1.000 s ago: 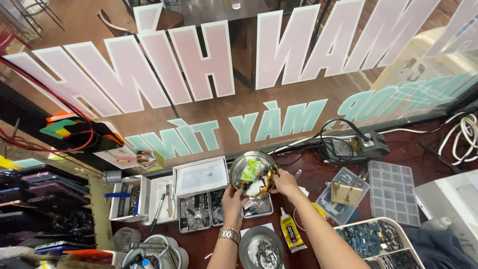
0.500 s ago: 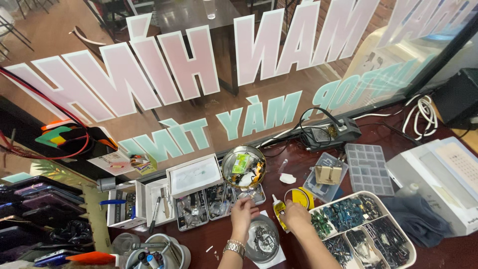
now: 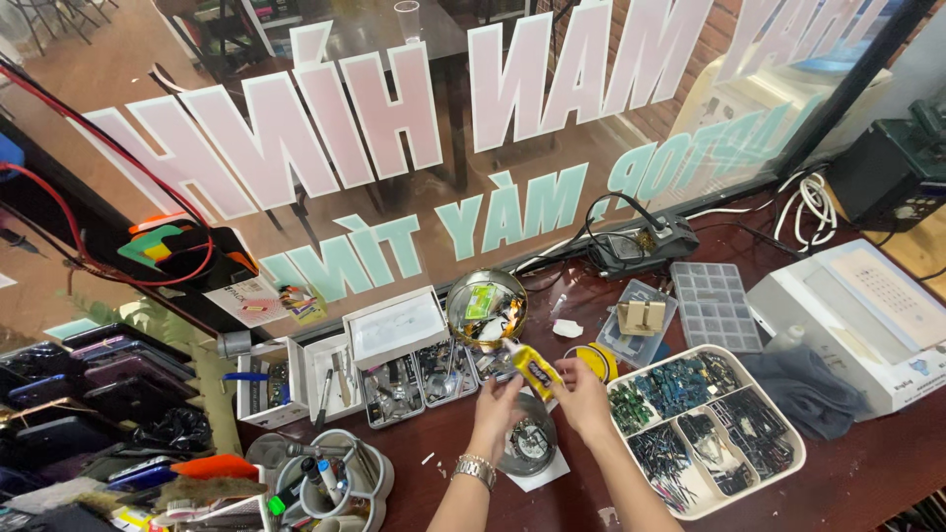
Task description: The person organizes small electronic components and tools on a cluttered workbench. They move items between containers, sort through trays of parts, and handle various small objects and tools.
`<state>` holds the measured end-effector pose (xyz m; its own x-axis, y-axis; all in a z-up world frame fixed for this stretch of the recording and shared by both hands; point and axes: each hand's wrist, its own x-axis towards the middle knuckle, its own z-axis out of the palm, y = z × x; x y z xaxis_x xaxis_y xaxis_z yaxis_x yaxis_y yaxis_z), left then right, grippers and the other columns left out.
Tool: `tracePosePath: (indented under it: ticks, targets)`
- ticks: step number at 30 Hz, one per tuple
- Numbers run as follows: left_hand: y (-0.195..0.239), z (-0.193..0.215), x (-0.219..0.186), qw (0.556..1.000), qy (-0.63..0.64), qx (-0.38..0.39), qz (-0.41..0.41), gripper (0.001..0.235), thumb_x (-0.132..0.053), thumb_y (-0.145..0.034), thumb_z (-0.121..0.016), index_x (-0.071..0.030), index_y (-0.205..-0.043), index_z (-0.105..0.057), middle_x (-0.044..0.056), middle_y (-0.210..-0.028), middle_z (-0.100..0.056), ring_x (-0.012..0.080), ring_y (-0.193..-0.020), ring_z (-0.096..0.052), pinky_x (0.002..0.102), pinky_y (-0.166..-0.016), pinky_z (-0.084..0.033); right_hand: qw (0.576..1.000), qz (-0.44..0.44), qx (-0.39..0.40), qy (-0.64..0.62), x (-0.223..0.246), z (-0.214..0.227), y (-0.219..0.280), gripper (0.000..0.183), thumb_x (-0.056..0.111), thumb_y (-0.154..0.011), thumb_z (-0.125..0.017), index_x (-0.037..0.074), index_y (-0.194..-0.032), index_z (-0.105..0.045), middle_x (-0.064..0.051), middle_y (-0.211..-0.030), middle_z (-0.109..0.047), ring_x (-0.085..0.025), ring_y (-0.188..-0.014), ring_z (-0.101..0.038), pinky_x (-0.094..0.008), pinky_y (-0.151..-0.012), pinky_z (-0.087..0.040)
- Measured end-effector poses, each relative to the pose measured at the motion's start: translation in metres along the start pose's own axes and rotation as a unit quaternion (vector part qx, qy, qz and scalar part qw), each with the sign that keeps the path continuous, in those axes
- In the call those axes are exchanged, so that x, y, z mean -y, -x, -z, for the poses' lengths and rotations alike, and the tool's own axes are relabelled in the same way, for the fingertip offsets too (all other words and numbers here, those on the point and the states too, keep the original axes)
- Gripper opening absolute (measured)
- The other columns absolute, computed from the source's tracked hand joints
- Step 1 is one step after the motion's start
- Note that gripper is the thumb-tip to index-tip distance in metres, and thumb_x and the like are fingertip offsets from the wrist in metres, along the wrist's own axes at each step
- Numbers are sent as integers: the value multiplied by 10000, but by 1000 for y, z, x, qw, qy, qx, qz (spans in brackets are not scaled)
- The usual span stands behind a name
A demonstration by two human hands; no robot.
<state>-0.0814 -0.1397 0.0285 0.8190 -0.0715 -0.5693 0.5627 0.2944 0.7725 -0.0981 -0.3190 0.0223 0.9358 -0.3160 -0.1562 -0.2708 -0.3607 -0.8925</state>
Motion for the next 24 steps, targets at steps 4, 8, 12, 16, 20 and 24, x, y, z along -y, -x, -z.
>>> tracePosePath:
  ticks: [4,8,12,16,20,24]
  targets:
    - [6,18,-16,991,123,14,-50,367,-162,-925,-677,49,-1217,-608,166,-1130,-699,229,-941,-745,395,-816,-653,985,-6,130,-114,47,-1,21,333,87,-864,-742,-11,-1179,-695,-88,-950,-770,-135,-868,-707,-287,-801,-564]
    - [11,50,-7,981,183,-16,-67,276,-170,-941,-682,1,-1155,-649,107,-1069,-732,209,-917,-739,361,-797,-602,945,-134,190,-228,76,-25,45,298,128,-907,-747,-10,-1169,-715,-81,-964,-719,-140,-862,-674,-328,-787,-561]
    - [19,93,-6,969,238,-46,-54,248,-164,-966,-684,-2,-1152,-664,96,-1088,-725,198,-959,-720,353,-826,-593,903,-117,250,-330,87,-56,64,260,125,-900,-718,6,-1132,-722,-49,-1004,-745,-114,-893,-686,-316,-798,-574]
    - [52,128,-20,930,361,-3,-68,279,-158,-983,-678,13,-1199,-637,107,-1130,-706,206,-1012,-718,360,-898,-606,850,-115,323,-399,94,-88,73,215,126,-914,-708,44,-1113,-703,-38,-1039,-738,-120,-922,-684,-312,-800,-568]
    - [104,163,-53,950,285,0,-130,337,-178,-959,-652,-19,-1241,-560,121,-1141,-706,225,-1008,-726,387,-909,-620,873,-138,283,-373,113,-126,84,194,166,-980,-682,36,-1124,-693,-60,-1048,-715,-138,-923,-663,-338,-824,-567]
    - [155,198,-82,944,268,1,-190,369,-228,-965,-642,-45,-1271,-549,132,-1140,-693,243,-997,-706,395,-883,-626,854,-91,321,-400,148,-160,103,233,193,-973,-639,30,-1133,-688,-69,-1069,-734,-159,-960,-694,-330,-856,-576]
